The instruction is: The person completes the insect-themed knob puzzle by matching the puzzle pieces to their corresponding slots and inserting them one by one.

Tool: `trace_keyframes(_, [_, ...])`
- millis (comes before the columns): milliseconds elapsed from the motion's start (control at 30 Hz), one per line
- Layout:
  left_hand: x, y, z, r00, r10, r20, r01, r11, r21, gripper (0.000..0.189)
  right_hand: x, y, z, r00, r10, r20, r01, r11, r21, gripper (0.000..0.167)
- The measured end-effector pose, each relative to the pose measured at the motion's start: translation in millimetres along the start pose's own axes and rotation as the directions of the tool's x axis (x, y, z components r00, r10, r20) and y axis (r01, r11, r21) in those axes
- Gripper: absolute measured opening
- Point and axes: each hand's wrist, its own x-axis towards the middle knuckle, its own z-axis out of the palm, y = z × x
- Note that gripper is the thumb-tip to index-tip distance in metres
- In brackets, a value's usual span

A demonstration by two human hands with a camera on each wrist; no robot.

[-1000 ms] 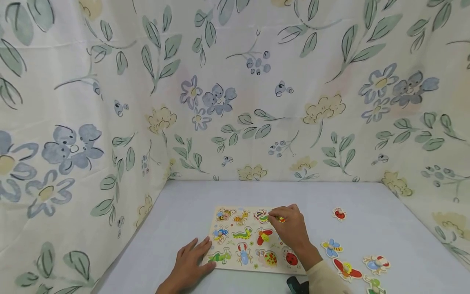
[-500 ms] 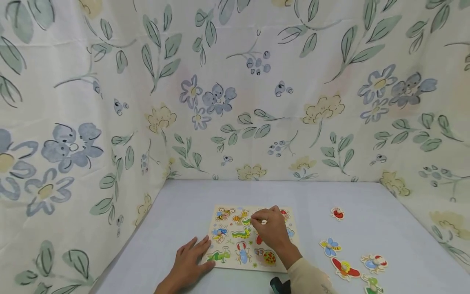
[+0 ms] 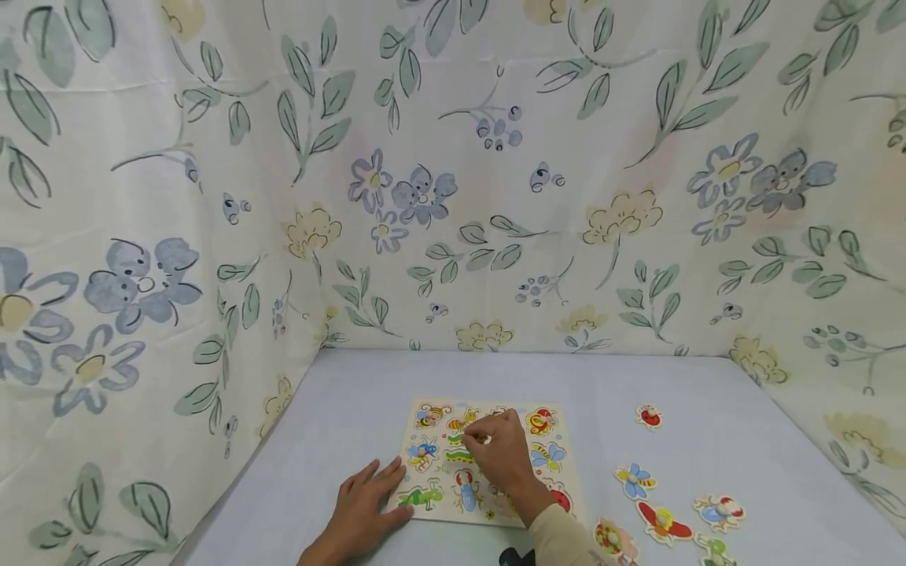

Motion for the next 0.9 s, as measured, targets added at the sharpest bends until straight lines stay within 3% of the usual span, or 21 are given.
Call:
trace_keyframes(300, [0.3, 0.3, -0.3, 1.000, 0.004, 0.007, -0.004, 1.000, -0.005, 0.072, -0.5, -1, 13, 0.996, 0.091, 0.008, -0.091, 0.996, -0.016, 0.010])
trace_keyframes(633, [0.8, -0.3, 0.2, 1.000, 0.011, 0.001, -0.011, 1.000, -0.004, 0.073, -2.4, 7, 24, 0.996, 0.090, 0.022, -0.088, 0.994, -0.069, 0.008])
trace_keyframes(900, [-0.4, 1.3, -2.4, 1.000, -0.001, 0.007, 0.001, 1.000, -0.005, 0.073, -6.4, 11, 31, 0.974, 0.203, 0.100, -0.183, 0.967, -0.180, 0.005])
